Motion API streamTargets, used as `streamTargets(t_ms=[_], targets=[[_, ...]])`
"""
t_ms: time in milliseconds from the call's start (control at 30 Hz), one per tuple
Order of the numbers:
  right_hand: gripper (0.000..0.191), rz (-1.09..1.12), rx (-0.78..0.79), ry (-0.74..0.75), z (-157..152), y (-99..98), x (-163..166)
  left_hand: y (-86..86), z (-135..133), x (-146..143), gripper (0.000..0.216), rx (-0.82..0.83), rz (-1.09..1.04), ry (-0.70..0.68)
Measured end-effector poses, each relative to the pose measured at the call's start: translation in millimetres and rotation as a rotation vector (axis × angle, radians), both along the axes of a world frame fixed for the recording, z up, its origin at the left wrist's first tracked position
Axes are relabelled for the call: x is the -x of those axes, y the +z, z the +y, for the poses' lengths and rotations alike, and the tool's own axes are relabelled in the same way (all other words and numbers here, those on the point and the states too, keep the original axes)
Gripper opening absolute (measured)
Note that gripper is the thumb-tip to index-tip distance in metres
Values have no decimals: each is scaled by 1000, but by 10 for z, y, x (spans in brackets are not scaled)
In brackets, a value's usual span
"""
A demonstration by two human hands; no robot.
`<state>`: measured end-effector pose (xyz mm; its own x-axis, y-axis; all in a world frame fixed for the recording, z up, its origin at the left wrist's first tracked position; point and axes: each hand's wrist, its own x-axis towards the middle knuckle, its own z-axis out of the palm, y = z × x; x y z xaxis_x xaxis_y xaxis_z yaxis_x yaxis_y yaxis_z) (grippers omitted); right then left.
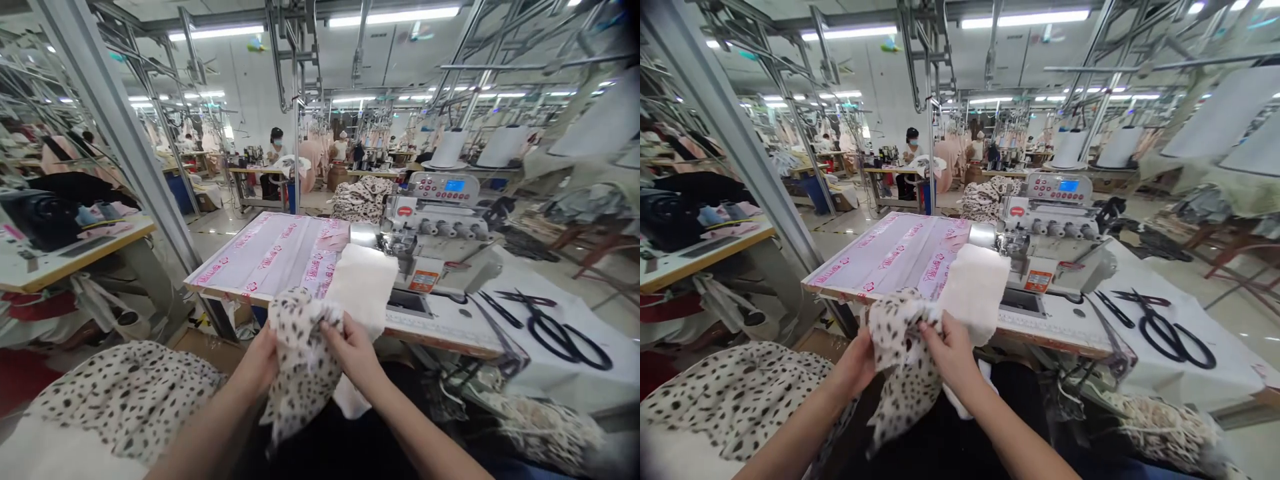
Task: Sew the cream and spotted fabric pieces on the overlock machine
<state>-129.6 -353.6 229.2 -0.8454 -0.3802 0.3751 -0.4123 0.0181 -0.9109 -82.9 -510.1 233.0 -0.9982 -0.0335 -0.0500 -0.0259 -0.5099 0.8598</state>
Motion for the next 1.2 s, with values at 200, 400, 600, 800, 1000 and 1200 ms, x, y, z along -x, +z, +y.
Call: streamTargets(t_ms=[200, 400, 600, 800, 1000, 1200], targets=[[30, -262, 159, 111, -50, -69, 8, -121, 68, -144, 85, 612, 186, 253], [27, -670, 362, 319, 196, -245, -9, -131, -324, -115, 37, 277, -140, -151], [32, -736, 193, 522, 341, -345, 22, -16, -578, -2, 37, 355, -429, -452], [34, -732, 17, 432, 329, -460, -49, -135, -629, 174, 41, 370, -455, -682], [33, -717, 44, 254, 686, -605, 49, -301, -753, 154, 32, 403, -330, -744], [32, -700, -52, 255, 812, -667, 73, -383, -712, 164, 25, 393, -304, -485]])
